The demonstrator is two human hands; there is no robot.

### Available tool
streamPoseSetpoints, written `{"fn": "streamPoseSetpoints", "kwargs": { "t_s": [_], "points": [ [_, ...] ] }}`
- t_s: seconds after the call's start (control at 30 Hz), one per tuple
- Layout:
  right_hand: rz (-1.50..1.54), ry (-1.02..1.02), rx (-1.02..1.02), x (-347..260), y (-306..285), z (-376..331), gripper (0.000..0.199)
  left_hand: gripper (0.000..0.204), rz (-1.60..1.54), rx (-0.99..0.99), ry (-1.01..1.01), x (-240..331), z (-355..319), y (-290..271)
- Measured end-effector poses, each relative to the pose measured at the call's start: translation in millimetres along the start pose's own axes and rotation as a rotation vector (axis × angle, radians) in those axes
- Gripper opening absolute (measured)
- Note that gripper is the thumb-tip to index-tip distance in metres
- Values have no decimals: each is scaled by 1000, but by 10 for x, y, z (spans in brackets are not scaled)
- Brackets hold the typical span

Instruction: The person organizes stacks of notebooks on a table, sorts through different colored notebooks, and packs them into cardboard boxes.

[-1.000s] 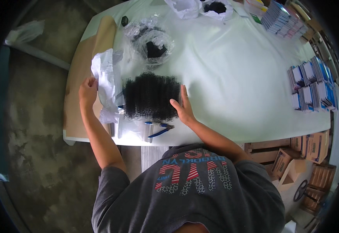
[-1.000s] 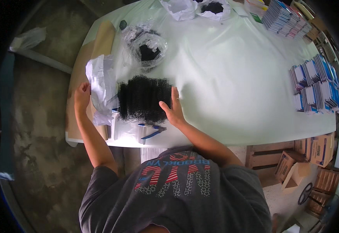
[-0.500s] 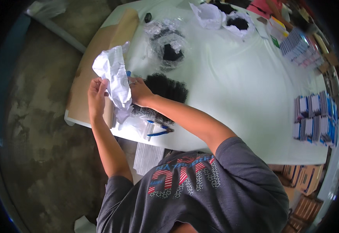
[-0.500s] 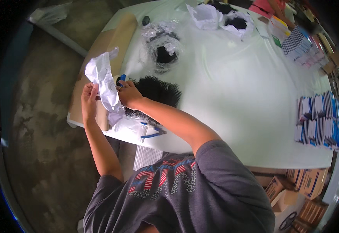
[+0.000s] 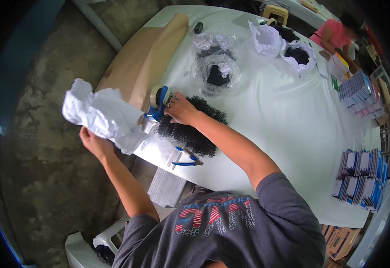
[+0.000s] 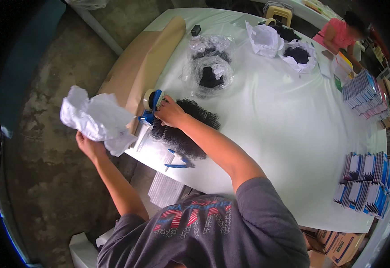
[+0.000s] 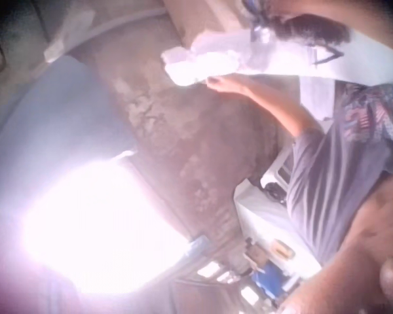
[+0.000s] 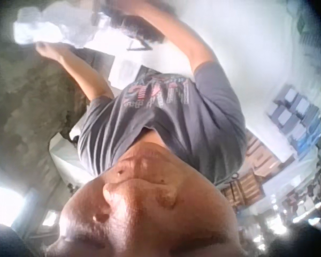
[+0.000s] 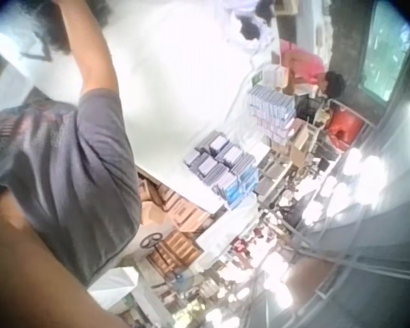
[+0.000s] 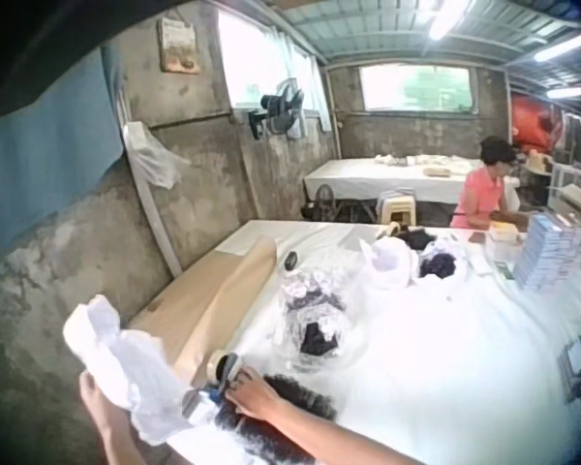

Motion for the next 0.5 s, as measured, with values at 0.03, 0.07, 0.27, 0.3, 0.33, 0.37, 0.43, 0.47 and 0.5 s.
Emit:
{"fn": "streamPoseSetpoints", "kwargs": {
  "t_s": [0.03, 0.07, 0.27, 0.3, 0.33, 0.37, 0.43, 0.47, 0.5],
  "points": [
    [39, 76, -82, 68, 13, -20, 31, 17, -63, -23, -11, 146, -35, 54],
    [32, 84, -80, 95, -14, -25, 31, 19, -106, -37, 4, 319, -84, 96],
    [706, 413, 643, 183, -664, -167, 48, 34, 335, -473, 681, 894, -616, 300],
    [635, 536, 772, 390, -649, -301, 49, 35, 313, -546, 595, 827, -685, 450],
    [558, 660, 904, 676, -587, -475, 50, 35, 280, -624, 485, 719, -752, 646],
    [518, 866, 922, 1030, -523, -694, 52, 36, 225, -673, 338, 534, -830, 879],
    [381, 1202, 895, 1604, -420, -1156, 56, 37, 119, -739, 59, 192, -1014, 1352],
    [289, 1329, 848, 1774, -418, -1308, 58, 37, 67, -733, -49, 67, -1089, 1570],
    [287, 1334, 866, 1850, -467, -1342, 58, 38, 17, -710, -147, -48, -1151, 1752]
  ]
}}
Point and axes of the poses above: each hand's wrist, its own z-axis towards the middle knuckle, its own y-axis out of the palm, x = y × z, the point moved 3 cm from there along z, towards the middle knuckle, and after that the axes turned 6 degrees about x, right-handed, at the moved point
